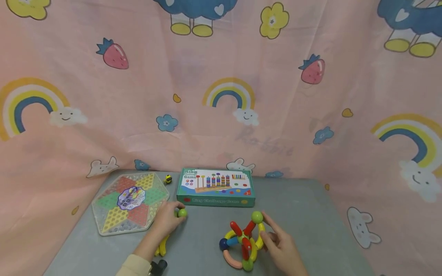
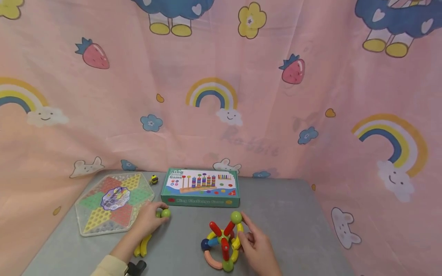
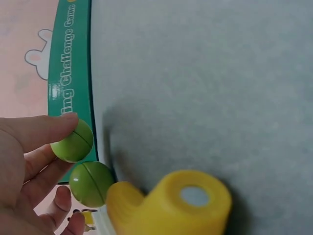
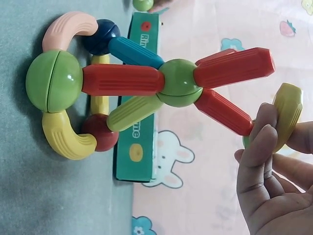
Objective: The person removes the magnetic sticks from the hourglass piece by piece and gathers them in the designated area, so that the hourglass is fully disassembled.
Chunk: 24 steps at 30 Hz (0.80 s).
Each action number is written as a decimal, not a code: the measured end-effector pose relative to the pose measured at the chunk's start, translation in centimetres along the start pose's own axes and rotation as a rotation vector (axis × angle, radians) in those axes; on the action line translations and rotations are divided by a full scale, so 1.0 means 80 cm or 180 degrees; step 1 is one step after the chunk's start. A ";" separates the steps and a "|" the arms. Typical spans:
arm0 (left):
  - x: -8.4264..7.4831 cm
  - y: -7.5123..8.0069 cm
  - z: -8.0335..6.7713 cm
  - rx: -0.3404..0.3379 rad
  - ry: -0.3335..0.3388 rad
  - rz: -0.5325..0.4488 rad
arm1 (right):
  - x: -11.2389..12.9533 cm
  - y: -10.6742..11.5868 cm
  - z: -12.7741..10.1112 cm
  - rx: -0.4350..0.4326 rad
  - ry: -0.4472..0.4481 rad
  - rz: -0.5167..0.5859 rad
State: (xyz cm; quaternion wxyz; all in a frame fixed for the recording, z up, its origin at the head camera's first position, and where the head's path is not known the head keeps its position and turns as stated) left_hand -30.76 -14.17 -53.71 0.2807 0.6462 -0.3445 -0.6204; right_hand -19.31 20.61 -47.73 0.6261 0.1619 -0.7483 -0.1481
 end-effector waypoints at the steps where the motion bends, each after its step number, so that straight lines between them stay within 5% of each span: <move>1: 0.001 -0.001 0.000 0.0009 0.0012 0.0013 | 0.000 0.000 0.001 0.0001 -0.0015 -0.0036; 18: 0.003 -0.009 0.004 0.0072 -0.0062 0.0275 | 0.005 0.000 0.000 0.0029 0.0059 -0.0032; 24: -0.022 0.001 -0.008 -0.0048 -0.0280 0.0142 | 0.006 0.001 0.000 0.0038 0.0060 0.0025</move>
Point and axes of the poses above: each hand's wrist, its own z-axis towards the middle knuckle, its own y-axis out of the back of the hand, x = y × z, the point moved 8 cm from there along z, towards the middle knuckle, and after that the axes turned 4 degrees about x, right-handed, at the moved point
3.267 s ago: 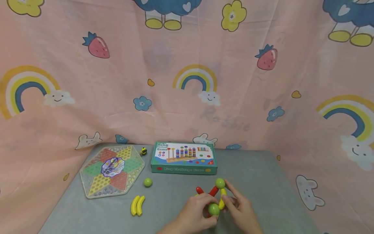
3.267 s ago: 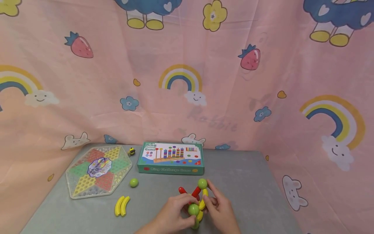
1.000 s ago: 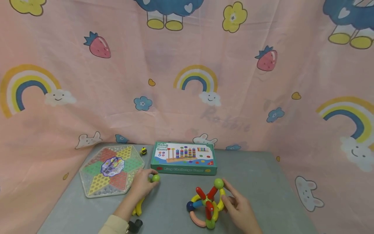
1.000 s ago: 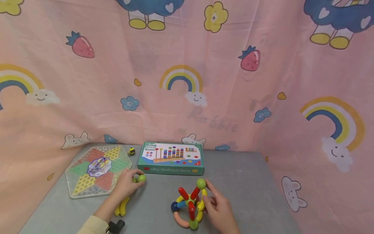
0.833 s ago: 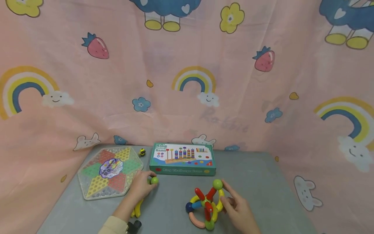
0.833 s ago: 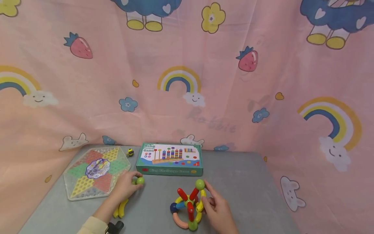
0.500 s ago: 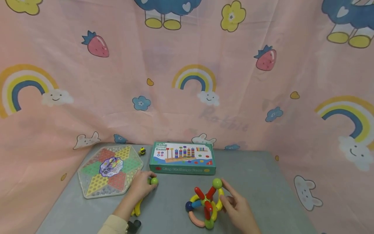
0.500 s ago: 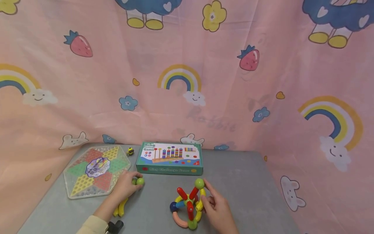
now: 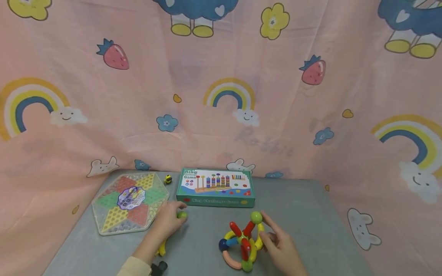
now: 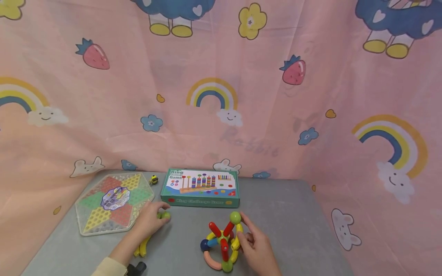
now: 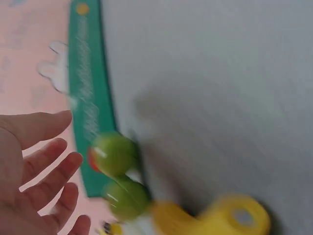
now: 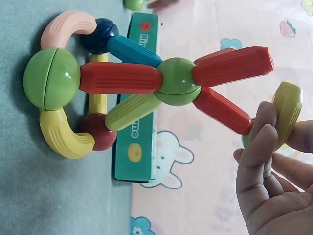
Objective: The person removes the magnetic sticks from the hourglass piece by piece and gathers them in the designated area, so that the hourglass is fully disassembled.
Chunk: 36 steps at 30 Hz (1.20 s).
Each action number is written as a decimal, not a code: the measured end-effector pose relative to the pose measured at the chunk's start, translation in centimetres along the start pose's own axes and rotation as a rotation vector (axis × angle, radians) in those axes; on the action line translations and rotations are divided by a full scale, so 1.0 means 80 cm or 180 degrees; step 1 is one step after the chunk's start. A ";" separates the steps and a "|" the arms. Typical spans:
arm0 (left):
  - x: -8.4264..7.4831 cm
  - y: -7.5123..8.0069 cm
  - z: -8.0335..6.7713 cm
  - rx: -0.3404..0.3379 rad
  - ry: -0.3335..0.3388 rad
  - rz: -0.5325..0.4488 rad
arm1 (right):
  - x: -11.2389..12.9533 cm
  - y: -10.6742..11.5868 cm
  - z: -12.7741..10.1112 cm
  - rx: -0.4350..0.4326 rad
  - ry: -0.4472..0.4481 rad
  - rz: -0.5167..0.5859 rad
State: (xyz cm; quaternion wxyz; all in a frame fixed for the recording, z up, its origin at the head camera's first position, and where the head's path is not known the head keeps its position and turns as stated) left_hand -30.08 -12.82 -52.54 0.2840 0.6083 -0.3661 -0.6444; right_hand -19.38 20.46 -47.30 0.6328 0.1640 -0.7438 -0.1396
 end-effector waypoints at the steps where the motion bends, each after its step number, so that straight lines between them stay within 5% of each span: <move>1: -0.009 0.000 -0.004 -0.0018 -0.0080 -0.0044 | 0.000 0.000 0.000 0.0004 0.0001 0.0019; 4: -0.042 -0.007 -0.019 0.0100 -0.0409 -0.0222 | 0.000 -0.001 0.000 0.0021 0.0013 0.0069; 7: -0.072 -0.038 -0.039 0.0523 -0.0500 -0.0503 | 0.000 -0.001 0.001 0.0052 -0.0016 0.0075; 11: -0.092 -0.102 -0.070 0.1219 -0.0056 -0.0909 | -0.003 -0.002 0.002 0.0135 -0.0063 0.0055; 14: -0.095 -0.139 -0.087 0.1422 0.0406 -0.1079 | -0.004 -0.002 0.002 0.0193 -0.0053 0.0088; 17: -0.096 -0.158 -0.093 0.1366 0.0660 -0.1101 | -0.003 -0.003 0.003 0.0240 -0.0019 0.0130; 19: -0.098 -0.162 -0.092 0.1246 0.0643 -0.1077 | -0.002 -0.004 0.003 0.0251 -0.0004 0.0163; 24: -0.110 -0.162 -0.085 0.1025 0.0318 -0.0814 | -0.002 -0.003 0.004 0.0139 0.0046 0.0247; 31: -0.119 -0.158 -0.073 0.0914 0.0225 -0.0709 | -0.002 0.005 0.000 -0.0024 0.0096 0.0282; 36: -0.124 -0.150 -0.061 0.0713 -0.0103 -0.0424 | -0.002 0.006 -0.003 -0.0043 0.0063 0.0308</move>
Point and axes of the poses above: each hand's wrist, its own z-axis towards the middle knuckle, its own y-axis out of the back of the hand, x = y × z, the point moved 8 cm from there along z, towards the middle knuckle, and after that the axes turned 4 degrees about x, right-handed, at the moved point
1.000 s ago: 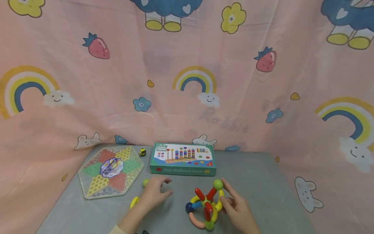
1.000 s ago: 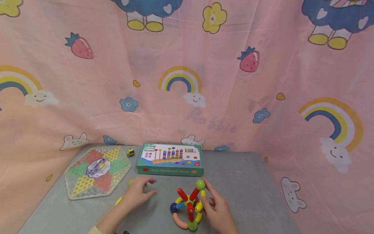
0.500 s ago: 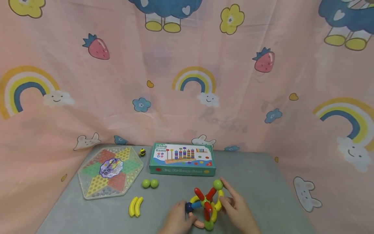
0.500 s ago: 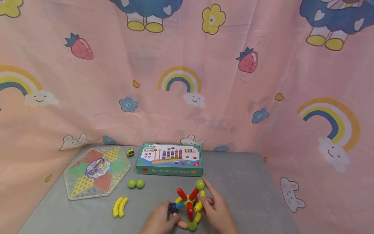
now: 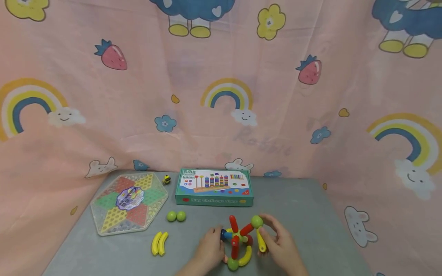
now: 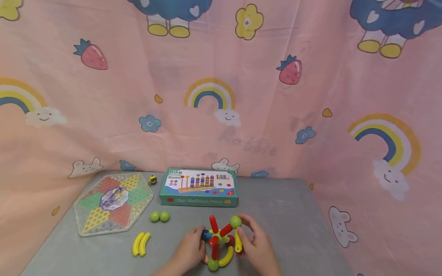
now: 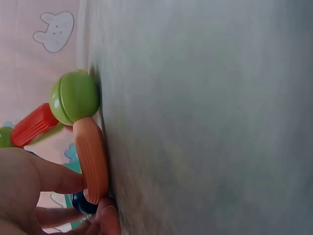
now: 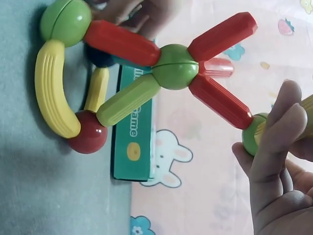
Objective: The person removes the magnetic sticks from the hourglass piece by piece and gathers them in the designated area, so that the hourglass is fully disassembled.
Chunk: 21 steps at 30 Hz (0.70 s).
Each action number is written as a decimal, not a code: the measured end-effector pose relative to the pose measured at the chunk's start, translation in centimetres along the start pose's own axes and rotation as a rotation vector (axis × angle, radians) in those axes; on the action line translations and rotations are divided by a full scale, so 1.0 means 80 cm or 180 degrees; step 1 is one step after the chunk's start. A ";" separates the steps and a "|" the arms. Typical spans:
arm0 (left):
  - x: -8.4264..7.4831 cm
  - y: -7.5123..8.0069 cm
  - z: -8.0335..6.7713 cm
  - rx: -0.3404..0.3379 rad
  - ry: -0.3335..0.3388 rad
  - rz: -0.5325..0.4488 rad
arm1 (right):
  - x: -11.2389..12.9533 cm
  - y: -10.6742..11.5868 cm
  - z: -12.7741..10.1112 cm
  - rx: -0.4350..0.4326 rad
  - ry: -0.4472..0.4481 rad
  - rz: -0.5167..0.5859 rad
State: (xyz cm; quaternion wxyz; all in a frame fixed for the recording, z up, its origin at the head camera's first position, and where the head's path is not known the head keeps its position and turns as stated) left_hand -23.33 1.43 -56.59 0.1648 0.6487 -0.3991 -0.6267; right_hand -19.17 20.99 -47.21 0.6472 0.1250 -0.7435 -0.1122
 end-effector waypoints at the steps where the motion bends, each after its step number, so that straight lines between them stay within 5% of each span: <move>1: 0.000 0.002 0.002 -0.0027 -0.0068 0.0074 | 0.000 -0.001 0.000 -0.0007 -0.0001 0.0003; 8: -0.004 0.012 0.016 -0.0229 -0.0533 0.0416 | 0.000 -0.006 -0.004 -0.0024 -0.0088 0.0042; 11: -0.004 0.018 0.024 -0.0304 -0.0626 0.0339 | 0.001 -0.009 -0.006 0.0002 -0.0166 0.0006; 16: 0.009 0.020 0.041 -0.0113 -0.0491 -0.0434 | 0.002 -0.009 -0.007 -0.0041 -0.0224 -0.0148; 21: 0.026 0.013 0.048 0.0300 -0.0411 -0.1362 | 0.005 -0.007 -0.010 -0.0136 -0.0202 -0.0206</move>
Point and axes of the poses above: each hand's wrist, its own z-axis towards the middle knuckle, its own y-axis out of the back of the hand, x = y × z, the point moved 8 cm from there along z, towards the middle knuckle, and after that the axes turned 4 degrees about x, right-handed, at the moved point
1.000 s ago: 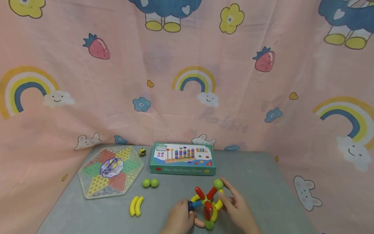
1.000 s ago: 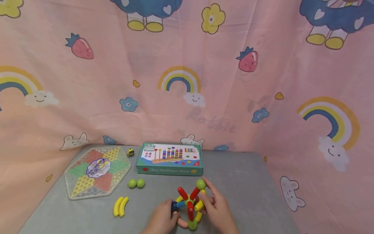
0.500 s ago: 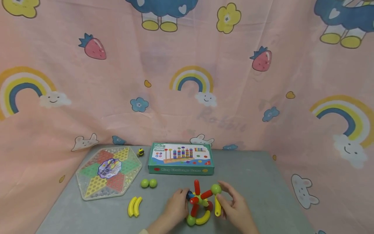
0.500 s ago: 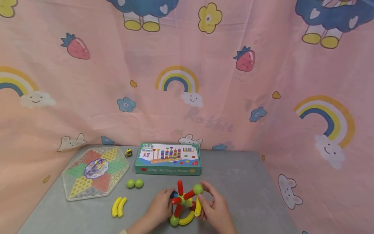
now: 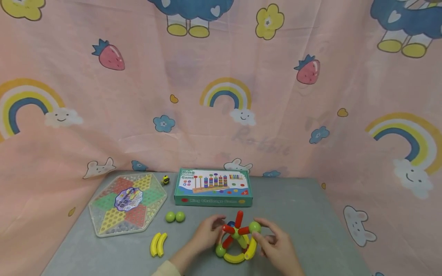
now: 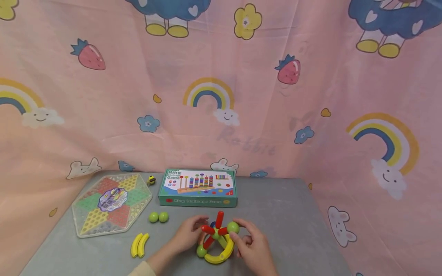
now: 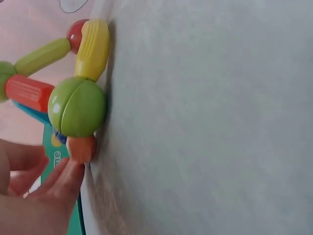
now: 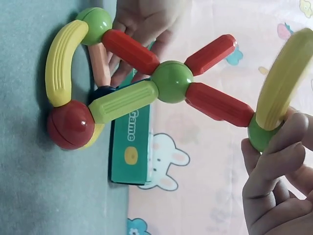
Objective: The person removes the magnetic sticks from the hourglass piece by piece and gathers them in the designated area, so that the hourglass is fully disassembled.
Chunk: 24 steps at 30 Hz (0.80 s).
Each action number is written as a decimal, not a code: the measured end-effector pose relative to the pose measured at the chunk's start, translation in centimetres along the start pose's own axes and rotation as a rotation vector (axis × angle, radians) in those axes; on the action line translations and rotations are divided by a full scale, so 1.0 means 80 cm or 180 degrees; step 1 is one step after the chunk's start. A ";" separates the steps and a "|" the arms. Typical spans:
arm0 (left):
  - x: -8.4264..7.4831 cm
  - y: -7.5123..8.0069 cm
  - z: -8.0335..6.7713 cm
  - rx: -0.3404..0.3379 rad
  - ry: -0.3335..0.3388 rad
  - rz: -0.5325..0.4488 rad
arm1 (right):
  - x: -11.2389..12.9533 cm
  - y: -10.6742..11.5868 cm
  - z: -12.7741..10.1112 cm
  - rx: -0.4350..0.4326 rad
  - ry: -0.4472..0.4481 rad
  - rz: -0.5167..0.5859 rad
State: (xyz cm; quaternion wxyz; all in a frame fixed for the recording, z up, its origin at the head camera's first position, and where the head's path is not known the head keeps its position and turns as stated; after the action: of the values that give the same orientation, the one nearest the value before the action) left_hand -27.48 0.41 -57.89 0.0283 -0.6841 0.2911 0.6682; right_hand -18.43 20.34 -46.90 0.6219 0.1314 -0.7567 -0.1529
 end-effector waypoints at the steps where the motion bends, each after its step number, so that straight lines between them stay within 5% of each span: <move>1: 0.001 0.001 -0.001 0.0058 0.0001 -0.0109 | 0.000 0.000 0.000 -0.0004 -0.0002 -0.0001; 4: 0.000 0.009 -0.011 0.0021 0.0043 -0.0235 | 0.000 0.000 0.000 -0.0012 0.0001 -0.0013; 7: -0.018 0.033 -0.028 -0.0485 -0.0068 -0.0209 | -0.001 -0.001 0.002 -0.0017 0.0007 -0.0010; 11: -0.067 0.066 -0.059 -0.1298 -0.0455 -0.0236 | -0.004 0.000 0.003 -0.0070 0.0062 -0.0040; 13: -0.096 0.070 -0.074 -0.1358 -0.0671 -0.0275 | -0.005 0.001 0.003 -0.0100 0.0087 -0.0071; 15: -0.124 0.063 -0.086 -0.1148 -0.0867 -0.0295 | -0.005 0.002 0.003 -0.0117 0.0118 -0.0083; 18: -0.153 0.037 -0.098 -0.0481 -0.0984 -0.0380 | -0.004 0.002 0.003 -0.0104 0.0180 -0.0119; 21: -0.163 0.006 -0.104 0.0153 -0.0828 -0.0476 | -0.002 0.001 0.004 -0.0082 0.0216 -0.0156; 24: -0.161 -0.017 -0.105 0.0498 -0.0545 -0.0465 | -0.002 0.001 0.005 -0.0065 0.0200 -0.0193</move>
State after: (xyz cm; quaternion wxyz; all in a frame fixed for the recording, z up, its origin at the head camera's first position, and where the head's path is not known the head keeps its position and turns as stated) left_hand -18.53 2.61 -45.46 0.1549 -0.6396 0.2883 0.6956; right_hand -18.78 20.48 -47.05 0.6417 0.1527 -0.7309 -0.1752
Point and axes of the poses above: each hand's wrist, its own z-axis towards the middle knuckle, its own y-axis out of the back of the hand, x = y × z, the point moved 8 cm from there along z, towards the middle knuckle, and after that the axes turned 4 degrees about x, right-handed, at the moved point
